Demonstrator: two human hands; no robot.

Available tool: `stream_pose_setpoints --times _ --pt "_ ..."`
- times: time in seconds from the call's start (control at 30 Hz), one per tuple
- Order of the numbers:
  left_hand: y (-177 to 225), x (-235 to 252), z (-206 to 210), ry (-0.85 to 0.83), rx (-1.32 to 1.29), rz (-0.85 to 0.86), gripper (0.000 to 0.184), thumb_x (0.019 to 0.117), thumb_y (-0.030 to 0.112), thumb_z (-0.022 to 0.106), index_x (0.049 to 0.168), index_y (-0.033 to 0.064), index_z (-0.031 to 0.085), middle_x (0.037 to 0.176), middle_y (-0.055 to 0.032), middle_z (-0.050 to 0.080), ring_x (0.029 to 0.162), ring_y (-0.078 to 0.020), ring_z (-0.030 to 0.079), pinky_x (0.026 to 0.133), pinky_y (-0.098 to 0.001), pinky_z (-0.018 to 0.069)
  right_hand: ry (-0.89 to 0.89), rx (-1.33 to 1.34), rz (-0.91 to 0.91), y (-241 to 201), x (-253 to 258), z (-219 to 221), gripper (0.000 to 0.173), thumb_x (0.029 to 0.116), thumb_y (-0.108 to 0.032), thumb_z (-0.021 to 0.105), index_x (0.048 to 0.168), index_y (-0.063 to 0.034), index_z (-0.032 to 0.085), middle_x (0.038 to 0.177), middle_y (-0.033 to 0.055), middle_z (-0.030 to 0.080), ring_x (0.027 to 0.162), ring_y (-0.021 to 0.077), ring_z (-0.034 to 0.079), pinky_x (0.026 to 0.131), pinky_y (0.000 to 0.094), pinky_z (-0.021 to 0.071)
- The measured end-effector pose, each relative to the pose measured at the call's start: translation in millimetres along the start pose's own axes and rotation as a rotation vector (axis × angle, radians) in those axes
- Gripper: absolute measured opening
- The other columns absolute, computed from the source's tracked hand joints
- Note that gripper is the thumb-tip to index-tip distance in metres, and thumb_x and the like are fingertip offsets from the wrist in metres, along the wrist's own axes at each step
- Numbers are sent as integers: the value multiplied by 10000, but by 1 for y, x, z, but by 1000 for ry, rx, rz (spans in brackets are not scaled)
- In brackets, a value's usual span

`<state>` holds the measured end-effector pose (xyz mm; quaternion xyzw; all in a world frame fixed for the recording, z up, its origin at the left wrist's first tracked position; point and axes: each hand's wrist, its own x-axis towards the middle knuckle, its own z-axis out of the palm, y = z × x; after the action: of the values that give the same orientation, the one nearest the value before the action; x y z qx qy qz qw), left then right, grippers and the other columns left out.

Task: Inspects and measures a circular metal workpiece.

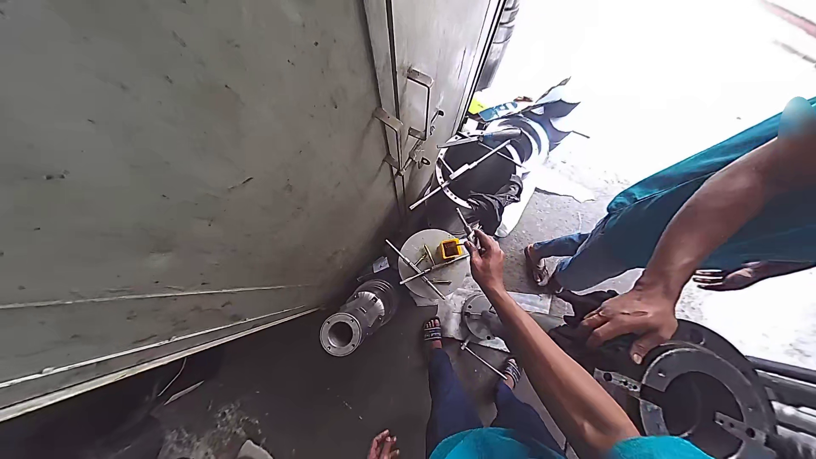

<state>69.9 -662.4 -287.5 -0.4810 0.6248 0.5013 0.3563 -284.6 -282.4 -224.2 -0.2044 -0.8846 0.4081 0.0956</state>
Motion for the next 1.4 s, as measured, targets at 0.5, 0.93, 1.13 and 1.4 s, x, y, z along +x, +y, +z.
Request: stream_pose_setpoints --times 0.5,0.93,1.13,1.4 --pt "39 2 27 -131 184 95 369 1094 140 478 1420 -32 495 1237 -267 655 947 -345 686 797 -503 557 90 960 667 -33 -29 -53 244 1068 -167 555 1235 -18 653 861 51 615 662 110 541 593 285 478" --pt "183 -137 196 -444 575 1142 315 1018 113 537 1254 -79 617 1037 -174 726 803 -175 721 734 -354 617 184 1015 370 -14 -239 -356 290 1051 -108 514 1291 2 632 1039 33 704 843 91 663 758 277 575" --pt "163 -276 290 -637 485 1623 306 981 144 570 1185 -69 652 1044 -84 740 920 -71 714 839 -238 608 416 649 437 99 -289 -446 294 1019 -92 608 1304 -44 665 1001 49 725 746 88 630 674 260 538" --pt "129 -322 353 -596 471 1616 322 967 114 558 1234 -53 626 1051 -74 733 923 -117 710 800 -269 617 217 308 370 146 -280 -467 359 996 -223 686 1335 -106 673 1018 72 735 775 122 665 748 361 570"
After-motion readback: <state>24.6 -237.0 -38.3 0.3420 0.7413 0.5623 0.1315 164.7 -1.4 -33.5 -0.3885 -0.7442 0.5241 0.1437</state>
